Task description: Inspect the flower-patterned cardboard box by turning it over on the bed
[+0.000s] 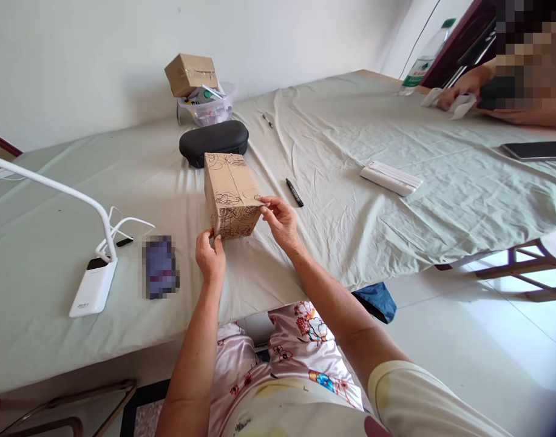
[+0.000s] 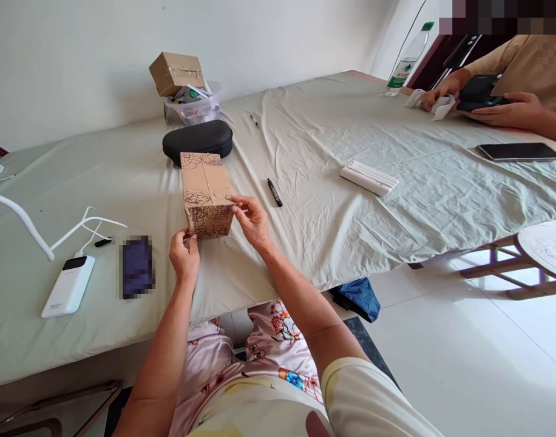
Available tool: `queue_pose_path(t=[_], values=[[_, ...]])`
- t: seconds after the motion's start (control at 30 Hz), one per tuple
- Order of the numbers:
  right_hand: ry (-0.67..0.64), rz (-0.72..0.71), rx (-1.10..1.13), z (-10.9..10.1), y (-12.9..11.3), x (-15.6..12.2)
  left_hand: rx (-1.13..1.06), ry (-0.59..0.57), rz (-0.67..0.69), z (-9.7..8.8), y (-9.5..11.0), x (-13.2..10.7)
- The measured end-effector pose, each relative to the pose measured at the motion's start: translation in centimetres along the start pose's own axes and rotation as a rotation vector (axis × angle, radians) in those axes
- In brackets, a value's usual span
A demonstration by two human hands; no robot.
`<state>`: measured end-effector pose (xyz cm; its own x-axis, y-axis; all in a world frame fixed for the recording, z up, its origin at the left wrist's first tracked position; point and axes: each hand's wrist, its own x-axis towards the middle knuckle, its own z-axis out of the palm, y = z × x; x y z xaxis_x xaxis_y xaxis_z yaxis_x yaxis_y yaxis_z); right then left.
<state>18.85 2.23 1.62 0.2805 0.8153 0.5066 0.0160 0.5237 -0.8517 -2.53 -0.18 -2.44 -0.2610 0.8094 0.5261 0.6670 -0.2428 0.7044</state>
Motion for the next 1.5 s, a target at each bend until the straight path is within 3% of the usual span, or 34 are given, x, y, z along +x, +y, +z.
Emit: queue_pose_path(t=[0.37, 0.9, 1.27, 1.5], values=[[-0.105, -0.050, -0.133, 0.0, -0.5, -0.6, 0.202, -0.061, 0.032, 0.0, 0.1, 0.0], [-0.145, -0.081, -0.157, -0.2, -1.4, -0.7, 0.339, -0.238, 0.054, -0.1, 1.1, 0.2], [-0.151, -0.147, -0.069, -0.3, -1.0, -0.6, 0.278, -0.264, 0.063, -0.2, 0.8, 0.4], [-0.152, -0.106, -0.097, -0.3, -0.5, -0.5, 0.198, -0.241, 0.072, 0.0, 0.2, 0.4]])
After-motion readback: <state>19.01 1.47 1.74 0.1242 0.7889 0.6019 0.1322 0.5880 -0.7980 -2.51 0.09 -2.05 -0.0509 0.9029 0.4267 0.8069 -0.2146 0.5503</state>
